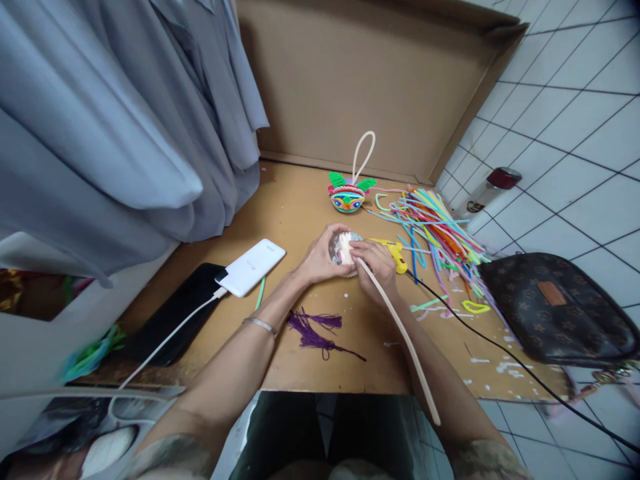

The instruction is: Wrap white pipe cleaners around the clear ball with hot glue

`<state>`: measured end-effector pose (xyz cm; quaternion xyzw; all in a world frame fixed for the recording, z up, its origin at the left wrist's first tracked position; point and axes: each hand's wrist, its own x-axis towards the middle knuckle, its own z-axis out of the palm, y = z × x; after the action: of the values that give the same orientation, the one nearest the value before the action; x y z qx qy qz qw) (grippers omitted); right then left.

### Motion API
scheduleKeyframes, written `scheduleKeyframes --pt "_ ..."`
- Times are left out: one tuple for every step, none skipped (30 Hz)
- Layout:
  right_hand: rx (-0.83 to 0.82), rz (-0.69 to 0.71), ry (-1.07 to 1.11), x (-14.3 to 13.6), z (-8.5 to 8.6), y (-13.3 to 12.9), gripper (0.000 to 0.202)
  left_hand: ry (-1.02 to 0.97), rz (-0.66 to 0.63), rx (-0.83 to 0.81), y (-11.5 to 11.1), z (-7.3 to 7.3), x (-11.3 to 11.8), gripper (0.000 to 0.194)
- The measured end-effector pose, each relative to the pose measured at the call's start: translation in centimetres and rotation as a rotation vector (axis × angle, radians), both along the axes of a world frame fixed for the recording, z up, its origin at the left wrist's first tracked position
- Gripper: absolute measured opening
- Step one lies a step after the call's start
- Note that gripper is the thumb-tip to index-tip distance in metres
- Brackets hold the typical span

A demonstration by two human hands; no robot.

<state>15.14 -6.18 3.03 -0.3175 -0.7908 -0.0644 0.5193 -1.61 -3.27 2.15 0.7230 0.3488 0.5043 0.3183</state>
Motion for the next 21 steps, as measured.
scheduleKeyframes --pt "-0.002 0.003 0.002 0.01 -0.03 0.01 0.018 -0.001 0.0 0.0 0.05 -0.05 -0.01 0.073" --pt "-0.008 0.003 0.001 0.02 -0.05 0.02 0.019 0.002 0.001 -0.003 0.09 -0.1 -0.02 0.072" --pt "-0.014 0.0 -0.001 0.03 -0.06 0.03 0.019 0.008 0.003 -0.006 0.12 -0.14 -0.03 0.072" --pt "-0.021 -0.005 -0.004 0.05 -0.06 0.04 0.019 0.015 0.007 -0.01 0.13 -0.17 -0.04 0.071" --pt "-0.024 -0.01 -0.004 0.06 -0.04 0.04 0.019 0.023 0.01 -0.014 0.13 -0.19 -0.05 0.07" --pt "-0.026 -0.015 -0.004 0.06 -0.02 0.05 0.019 0.029 0.011 -0.016 0.12 -0.18 -0.04 0.069" --pt "-0.025 -0.019 -0.004 0.07 0.01 0.06 0.019 0.032 0.012 -0.017 0.1 -0.15 -0.03 0.069" --pt "-0.024 -0.022 -0.005 0.07 0.03 0.07 0.019 0.034 0.013 -0.02 0.06 -0.08 -0.02 0.069" --pt "-0.023 -0.024 -0.009 0.06 0.04 0.08 0.019 0.036 0.015 -0.023 0.0 0.0 -0.01 0.069" --pt "-0.019 -0.025 -0.011 0.06 0.04 0.09 0.019 0.041 0.018 -0.026 -0.06 0.11 -0.01 0.069" --pt "-0.014 -0.024 -0.011 0.06 0.04 0.1 0.018 0.047 0.02 -0.028 -0.12 0.22 -0.01 0.069" --pt "-0.008 -0.022 -0.01 0.06 0.03 0.1 0.018 0.056 0.02 -0.028 -0.19 0.34 -0.03 0.07" --pt "-0.005 -0.02 -0.008 0.06 0.01 0.11 0.018 0.067 0.02 -0.027 -0.24 0.44 -0.06 0.07" --pt "-0.005 -0.017 -0.005 0.07 0.0 0.11 0.018 0.078 0.017 -0.024 -0.27 0.51 -0.09 0.07" --pt "-0.009 -0.016 -0.002 0.08 -0.02 0.11 0.018 0.088 0.014 -0.022 -0.28 0.54 -0.14 0.071" --pt "-0.016 -0.015 -0.001 0.09 -0.03 0.11 0.019 0.097 0.007 -0.021 -0.27 0.53 -0.18 0.071" --pt "-0.026 -0.015 -0.001 0.1 -0.03 0.1 0.019 0.101 0.0 -0.018 -0.23 0.48 -0.22 0.071" --pt "-0.034 -0.016 -0.003 0.11 -0.02 0.09 0.019 0.1 -0.01 -0.014 -0.17 0.39 -0.25 0.072" --pt "-0.04 -0.017 -0.005 0.12 -0.01 0.08 0.019 0.096 -0.021 -0.009 -0.09 0.26 -0.27 0.073" --pt "-0.043 -0.018 -0.008 0.13 0.02 0.07 0.019 0.089 -0.034 -0.002 0.01 0.11 -0.28 0.074" --pt "-0.044 -0.021 -0.011 0.14 0.04 0.06 0.019 0.08 -0.045 0.004 0.11 -0.06 -0.27 0.075"
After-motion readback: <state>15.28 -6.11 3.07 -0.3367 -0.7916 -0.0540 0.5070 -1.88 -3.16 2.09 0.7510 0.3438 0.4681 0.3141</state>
